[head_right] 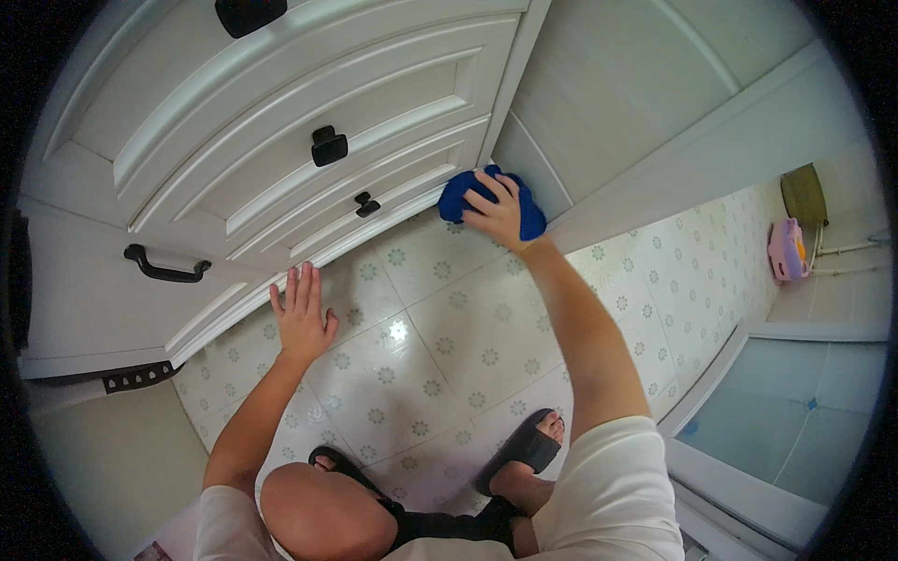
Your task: The person organizes cleaning supplies within a cabinet, wipes down the exterior and interior surfaces with a cloth, and rinses the cloth in a sink before continuing to wipe a storage unit.
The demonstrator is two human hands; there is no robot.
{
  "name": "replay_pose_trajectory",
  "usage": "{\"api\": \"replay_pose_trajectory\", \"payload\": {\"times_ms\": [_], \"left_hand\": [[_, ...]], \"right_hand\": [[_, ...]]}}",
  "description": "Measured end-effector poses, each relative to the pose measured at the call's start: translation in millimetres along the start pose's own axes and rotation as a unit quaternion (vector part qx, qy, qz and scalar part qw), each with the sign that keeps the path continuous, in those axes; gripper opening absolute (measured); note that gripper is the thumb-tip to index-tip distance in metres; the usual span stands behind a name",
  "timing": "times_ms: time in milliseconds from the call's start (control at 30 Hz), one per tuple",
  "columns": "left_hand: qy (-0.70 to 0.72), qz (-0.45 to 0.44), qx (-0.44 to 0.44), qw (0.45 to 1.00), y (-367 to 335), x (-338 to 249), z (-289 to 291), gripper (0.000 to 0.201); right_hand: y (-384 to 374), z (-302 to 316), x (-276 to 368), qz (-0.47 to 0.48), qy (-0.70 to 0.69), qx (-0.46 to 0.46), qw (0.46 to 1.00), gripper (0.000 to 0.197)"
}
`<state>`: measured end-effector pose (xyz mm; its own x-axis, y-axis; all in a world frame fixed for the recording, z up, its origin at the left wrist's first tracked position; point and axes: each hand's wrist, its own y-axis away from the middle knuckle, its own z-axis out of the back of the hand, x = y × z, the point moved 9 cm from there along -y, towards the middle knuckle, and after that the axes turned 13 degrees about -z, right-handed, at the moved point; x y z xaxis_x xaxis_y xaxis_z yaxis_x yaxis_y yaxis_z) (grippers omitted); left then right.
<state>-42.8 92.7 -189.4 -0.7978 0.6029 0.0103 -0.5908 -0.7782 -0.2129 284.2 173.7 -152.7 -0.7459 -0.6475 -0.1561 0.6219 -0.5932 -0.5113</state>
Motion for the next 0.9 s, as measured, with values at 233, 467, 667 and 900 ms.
{"api": "replay_pose_trajectory", "payload": {"times_ms": [233, 467, 667, 900], "left_hand": [[0.056, 0.013, 0.016, 0.998, 2.1, 1.8, 16.0, 0.088], [0.128, 0.12, -0.105, 0.979, 75.5, 28.5, 52.5, 0.086], [0.191, 0.288, -0.197, 0.918, 170.7, 74.3, 72.5, 0.077], [0.3, 0.458, -0.329, 0.769, 250.5, 128.0, 79.7, 0.062]], "right_hand": [[54.0, -63.9, -34.7, -0.707, -0.416, -0.28, 0.499, 0.059], [-44.1, -81.3, 23.4, -0.608, -0.697, -0.366, 0.1, 0.058], [-96.9, -84.0, 133.7, -0.638, -0.718, -0.277, 0.036, 0.066], [-149.1, -108.2, 281.7, -0.561, -0.806, -0.167, -0.084, 0.074]]}}
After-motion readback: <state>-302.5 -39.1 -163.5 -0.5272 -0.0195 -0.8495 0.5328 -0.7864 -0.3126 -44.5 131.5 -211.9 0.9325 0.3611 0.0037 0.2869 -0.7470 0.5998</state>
